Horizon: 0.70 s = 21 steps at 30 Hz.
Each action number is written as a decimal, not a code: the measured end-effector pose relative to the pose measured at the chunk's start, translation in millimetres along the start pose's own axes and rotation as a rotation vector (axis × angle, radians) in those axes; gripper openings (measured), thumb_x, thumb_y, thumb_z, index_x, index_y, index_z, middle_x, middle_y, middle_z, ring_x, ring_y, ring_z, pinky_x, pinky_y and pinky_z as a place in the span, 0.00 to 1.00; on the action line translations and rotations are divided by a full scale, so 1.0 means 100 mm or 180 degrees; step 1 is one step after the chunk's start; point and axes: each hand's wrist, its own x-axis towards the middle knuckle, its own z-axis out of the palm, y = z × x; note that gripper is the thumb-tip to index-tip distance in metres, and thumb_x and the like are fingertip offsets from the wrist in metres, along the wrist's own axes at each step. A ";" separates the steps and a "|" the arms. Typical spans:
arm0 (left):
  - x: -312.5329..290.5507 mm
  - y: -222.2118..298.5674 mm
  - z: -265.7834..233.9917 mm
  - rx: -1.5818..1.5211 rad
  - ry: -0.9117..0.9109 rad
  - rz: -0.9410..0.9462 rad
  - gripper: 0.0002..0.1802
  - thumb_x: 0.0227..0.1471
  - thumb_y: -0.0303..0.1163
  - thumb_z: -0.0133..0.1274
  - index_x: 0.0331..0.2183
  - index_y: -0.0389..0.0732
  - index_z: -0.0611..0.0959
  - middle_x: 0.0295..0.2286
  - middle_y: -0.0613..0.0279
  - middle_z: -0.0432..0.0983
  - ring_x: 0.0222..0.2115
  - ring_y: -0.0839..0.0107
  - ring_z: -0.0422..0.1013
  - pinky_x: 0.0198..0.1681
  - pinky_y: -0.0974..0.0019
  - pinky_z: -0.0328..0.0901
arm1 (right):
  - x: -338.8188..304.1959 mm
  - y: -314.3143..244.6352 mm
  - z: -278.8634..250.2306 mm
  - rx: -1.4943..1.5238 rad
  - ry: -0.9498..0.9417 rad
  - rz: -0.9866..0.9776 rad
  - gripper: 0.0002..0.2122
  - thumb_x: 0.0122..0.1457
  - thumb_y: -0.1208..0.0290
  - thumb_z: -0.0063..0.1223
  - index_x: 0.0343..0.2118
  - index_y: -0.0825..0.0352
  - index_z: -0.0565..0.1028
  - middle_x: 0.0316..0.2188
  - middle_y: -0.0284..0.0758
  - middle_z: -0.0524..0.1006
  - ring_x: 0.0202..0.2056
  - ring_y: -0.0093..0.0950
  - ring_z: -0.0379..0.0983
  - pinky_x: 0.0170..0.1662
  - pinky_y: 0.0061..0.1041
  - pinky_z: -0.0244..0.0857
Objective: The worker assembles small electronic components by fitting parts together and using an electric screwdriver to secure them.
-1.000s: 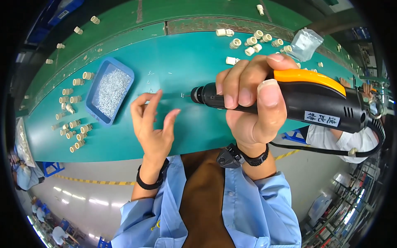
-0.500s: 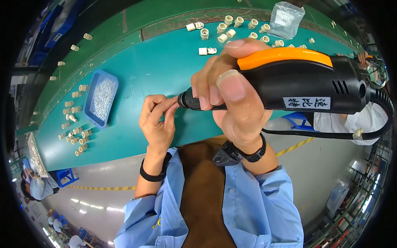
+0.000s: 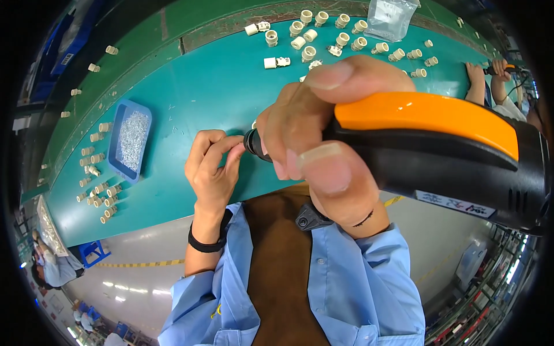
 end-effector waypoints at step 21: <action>0.03 0.13 -0.07 0.0042 -0.0447 0.0216 0.10 0.32 0.26 0.64 0.21 0.39 0.78 0.21 0.64 0.66 0.18 0.68 0.65 0.18 0.67 0.60 | -0.05 -0.12 0.20 -0.0366 0.0442 0.0538 0.20 0.57 0.67 0.49 0.51 0.61 0.61 0.22 0.29 0.68 0.19 0.23 0.63 0.28 0.25 0.60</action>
